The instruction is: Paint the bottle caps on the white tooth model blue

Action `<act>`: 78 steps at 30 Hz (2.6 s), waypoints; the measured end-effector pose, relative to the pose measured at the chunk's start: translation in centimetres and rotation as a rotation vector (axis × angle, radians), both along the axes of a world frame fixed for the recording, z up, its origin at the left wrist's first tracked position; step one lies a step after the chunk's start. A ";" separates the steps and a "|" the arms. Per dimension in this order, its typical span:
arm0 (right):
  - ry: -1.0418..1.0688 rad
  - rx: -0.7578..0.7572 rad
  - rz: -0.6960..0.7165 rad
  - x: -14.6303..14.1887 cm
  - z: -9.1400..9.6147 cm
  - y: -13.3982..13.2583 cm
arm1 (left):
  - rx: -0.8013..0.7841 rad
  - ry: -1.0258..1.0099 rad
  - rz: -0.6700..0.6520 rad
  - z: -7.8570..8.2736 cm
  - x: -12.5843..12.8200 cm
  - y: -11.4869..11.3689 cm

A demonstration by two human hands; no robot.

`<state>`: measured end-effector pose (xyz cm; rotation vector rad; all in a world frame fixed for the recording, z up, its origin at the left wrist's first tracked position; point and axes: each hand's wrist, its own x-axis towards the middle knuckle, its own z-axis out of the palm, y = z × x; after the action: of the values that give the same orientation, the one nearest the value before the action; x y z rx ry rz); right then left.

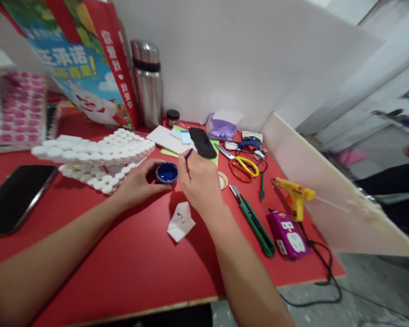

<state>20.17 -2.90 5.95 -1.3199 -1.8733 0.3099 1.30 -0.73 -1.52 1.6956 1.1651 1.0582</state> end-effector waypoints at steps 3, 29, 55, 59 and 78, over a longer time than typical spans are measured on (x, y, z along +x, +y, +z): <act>0.052 0.004 0.045 -0.5 -0.6 0.2 | 0.007 -0.016 -0.019 -0.2 -0.1 0.1; -0.094 0.096 0.004 -0.5 0.7 -1.0 | -0.005 -0.035 -0.059 0.1 0.1 -0.1; -0.065 0.112 0.032 -0.6 -0.5 -0.5 | 0.007 -0.019 -0.048 -0.1 0.1 0.0; 0.032 -0.039 0.103 -0.8 -0.4 -0.8 | 0.010 -0.036 -0.061 -0.2 0.1 0.0; 0.053 -0.085 0.157 -0.1 0.0 -0.5 | -0.009 -0.015 -0.051 0.0 0.0 -0.2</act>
<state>20.12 -3.43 5.95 -1.2099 -1.9412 0.5067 1.33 -0.89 -1.50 1.6986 1.1093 1.0312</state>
